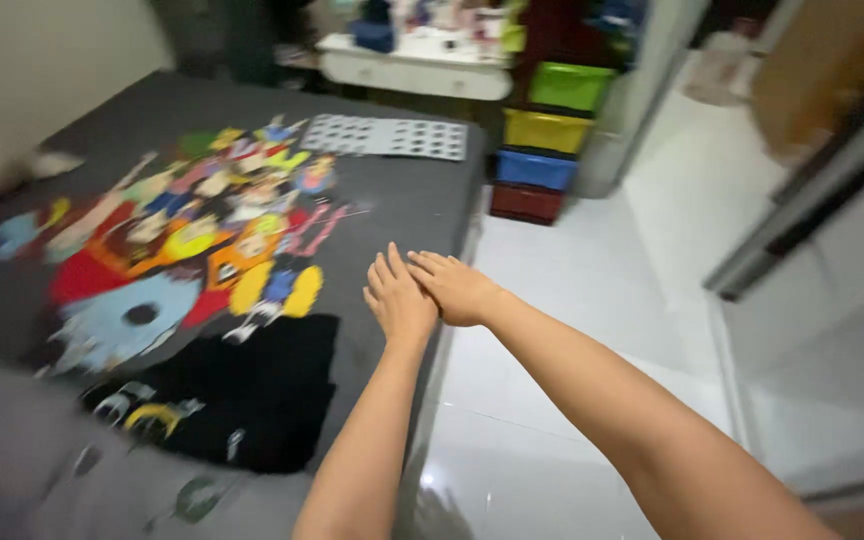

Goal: Fold a black t-shirt using a plastic folding board on a bed.

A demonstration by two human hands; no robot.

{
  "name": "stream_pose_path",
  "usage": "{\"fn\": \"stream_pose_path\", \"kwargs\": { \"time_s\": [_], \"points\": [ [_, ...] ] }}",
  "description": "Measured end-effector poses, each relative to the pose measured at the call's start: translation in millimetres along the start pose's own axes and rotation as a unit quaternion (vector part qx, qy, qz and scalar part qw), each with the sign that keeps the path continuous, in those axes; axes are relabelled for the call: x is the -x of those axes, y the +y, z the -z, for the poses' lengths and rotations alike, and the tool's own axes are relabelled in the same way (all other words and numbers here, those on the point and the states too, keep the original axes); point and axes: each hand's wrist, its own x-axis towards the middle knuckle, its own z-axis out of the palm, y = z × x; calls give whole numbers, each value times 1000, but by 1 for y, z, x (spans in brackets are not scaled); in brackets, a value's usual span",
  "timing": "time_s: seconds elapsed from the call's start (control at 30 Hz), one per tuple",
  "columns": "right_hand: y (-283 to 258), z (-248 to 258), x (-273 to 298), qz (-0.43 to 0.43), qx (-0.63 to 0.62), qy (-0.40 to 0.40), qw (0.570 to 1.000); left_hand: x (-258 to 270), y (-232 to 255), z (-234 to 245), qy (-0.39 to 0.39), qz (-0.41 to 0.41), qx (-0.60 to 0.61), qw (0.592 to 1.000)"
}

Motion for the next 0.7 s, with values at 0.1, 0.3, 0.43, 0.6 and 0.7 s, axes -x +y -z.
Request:
{"fn": "stream_pose_path", "kwargs": {
  "time_s": [0.1, 0.3, 0.43, 0.6, 0.7],
  "points": [
    [36, 16, 58, -81, -6, 30, 996, 8, 58, -30, -76, -65, 0, 995],
    [91, 77, 163, -209, 26, 68, 975, 20, 176, -66, -83, -200, 16, 976],
    [99, 130, 239, -286, 43, 77, 954, 41, 256, -85, -81, -273, 36, 958],
    [112, 165, 342, -381, 65, 97, 917, 89, 356, -84, -130, -343, 89, 926],
    [108, 179, 400, -424, 86, 111, 895, 124, 402, -91, -148, -372, 135, 906]
  ]
}}
